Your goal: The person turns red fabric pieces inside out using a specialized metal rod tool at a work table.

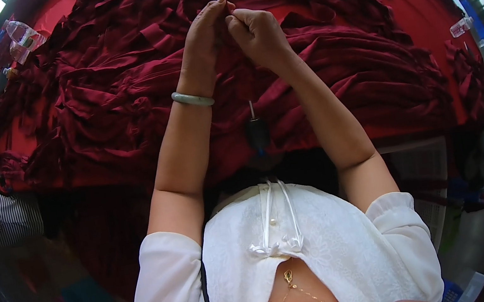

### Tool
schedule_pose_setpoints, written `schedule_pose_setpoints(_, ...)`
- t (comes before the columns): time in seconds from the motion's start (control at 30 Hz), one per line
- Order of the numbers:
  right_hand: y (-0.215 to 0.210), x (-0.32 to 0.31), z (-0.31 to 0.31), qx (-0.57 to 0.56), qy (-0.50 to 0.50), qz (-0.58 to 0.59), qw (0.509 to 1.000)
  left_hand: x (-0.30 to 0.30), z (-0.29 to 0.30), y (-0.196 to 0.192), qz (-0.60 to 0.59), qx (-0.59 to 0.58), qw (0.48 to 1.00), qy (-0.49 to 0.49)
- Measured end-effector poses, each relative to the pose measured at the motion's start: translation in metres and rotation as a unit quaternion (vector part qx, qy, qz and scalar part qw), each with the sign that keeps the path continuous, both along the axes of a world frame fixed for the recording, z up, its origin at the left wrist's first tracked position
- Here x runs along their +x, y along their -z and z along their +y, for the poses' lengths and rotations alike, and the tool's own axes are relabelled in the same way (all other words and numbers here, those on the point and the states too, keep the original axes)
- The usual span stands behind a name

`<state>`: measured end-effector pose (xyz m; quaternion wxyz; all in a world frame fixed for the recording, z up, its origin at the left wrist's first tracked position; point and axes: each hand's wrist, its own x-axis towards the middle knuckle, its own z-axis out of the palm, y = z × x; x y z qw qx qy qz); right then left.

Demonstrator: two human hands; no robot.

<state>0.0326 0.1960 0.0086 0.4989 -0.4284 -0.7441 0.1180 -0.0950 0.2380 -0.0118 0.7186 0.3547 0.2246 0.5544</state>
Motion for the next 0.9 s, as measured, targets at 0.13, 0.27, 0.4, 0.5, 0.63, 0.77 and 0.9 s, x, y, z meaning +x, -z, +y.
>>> schedule_pose_setpoints(0.13,0.002,0.002,0.004,-0.080,-0.059,0.091,0.991,0.003,0.001,-0.003,-0.034,0.056,0.998,0.003)
schedule_pose_setpoints(0.27,0.000,-0.002,-0.006,-0.079,-0.033,0.069,0.994,-0.003,-0.004,0.003,-0.011,0.066,0.998,0.007)
schedule_pose_setpoints(0.4,0.006,0.007,-0.002,-0.095,-0.080,0.073,0.990,0.004,-0.008,-0.001,-0.010,0.024,0.999,-0.028)
schedule_pose_setpoints(0.5,-0.001,0.011,0.001,-0.070,-0.018,0.015,0.997,0.004,-0.003,-0.002,0.005,0.060,0.997,-0.049)
schedule_pose_setpoints(0.63,-0.005,0.001,0.009,-0.057,0.016,0.021,0.998,0.002,0.005,0.001,-0.063,0.056,0.996,-0.006)
schedule_pose_setpoints(0.77,-0.001,0.004,0.028,-0.039,0.018,0.033,0.999,0.007,0.006,-0.006,-0.054,-0.008,0.998,-0.024)
schedule_pose_setpoints(0.9,-0.007,0.002,0.033,-0.043,-0.002,0.019,0.999,0.001,0.016,0.005,-0.093,0.014,0.996,0.011)
